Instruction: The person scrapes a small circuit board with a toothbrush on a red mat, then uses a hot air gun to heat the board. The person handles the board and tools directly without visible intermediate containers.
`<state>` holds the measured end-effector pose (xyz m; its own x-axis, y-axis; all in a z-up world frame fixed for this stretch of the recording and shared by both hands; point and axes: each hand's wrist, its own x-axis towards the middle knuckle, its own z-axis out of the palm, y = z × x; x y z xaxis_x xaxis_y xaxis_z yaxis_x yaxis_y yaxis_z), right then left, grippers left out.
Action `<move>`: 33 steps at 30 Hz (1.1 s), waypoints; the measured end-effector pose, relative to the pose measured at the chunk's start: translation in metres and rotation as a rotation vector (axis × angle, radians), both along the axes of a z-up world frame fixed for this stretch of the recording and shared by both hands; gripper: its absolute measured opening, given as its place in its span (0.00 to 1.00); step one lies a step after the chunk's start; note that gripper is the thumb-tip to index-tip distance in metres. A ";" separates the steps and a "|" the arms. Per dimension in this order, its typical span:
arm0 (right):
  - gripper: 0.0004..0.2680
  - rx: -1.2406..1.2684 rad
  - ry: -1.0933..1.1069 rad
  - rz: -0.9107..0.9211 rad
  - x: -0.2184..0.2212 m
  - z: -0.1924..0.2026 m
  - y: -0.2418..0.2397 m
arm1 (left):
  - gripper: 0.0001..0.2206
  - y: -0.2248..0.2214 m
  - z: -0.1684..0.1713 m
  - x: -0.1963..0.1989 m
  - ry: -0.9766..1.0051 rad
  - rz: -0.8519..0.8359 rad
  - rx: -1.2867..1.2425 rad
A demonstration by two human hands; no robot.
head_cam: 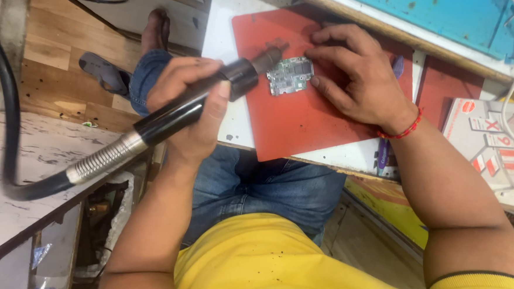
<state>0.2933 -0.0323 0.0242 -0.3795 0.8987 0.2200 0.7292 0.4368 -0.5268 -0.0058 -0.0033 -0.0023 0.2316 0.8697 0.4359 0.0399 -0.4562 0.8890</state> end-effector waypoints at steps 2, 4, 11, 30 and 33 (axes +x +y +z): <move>0.13 -0.016 0.002 -0.005 0.001 0.000 0.000 | 0.12 0.003 0.000 0.002 0.021 -0.092 0.039; 0.13 0.003 -0.003 0.007 0.001 -0.002 -0.003 | 0.12 -0.001 -0.002 0.003 -0.005 -0.099 0.005; 0.13 -0.029 0.039 -0.008 0.005 -0.003 -0.004 | 0.12 0.001 -0.002 0.005 0.019 -0.045 0.025; 0.14 -0.009 0.038 -0.041 -0.004 0.006 -0.005 | 0.10 0.002 0.011 0.005 -0.007 -0.173 0.045; 0.13 0.002 0.024 -0.020 -0.002 0.004 -0.002 | 0.10 0.000 0.010 0.006 -0.020 0.083 -0.162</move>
<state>0.2913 -0.0347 0.0286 -0.3561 0.9055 0.2309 0.7248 0.4236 -0.5434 -0.0003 -0.0029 0.0078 0.1494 0.9447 0.2920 0.0531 -0.3025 0.9517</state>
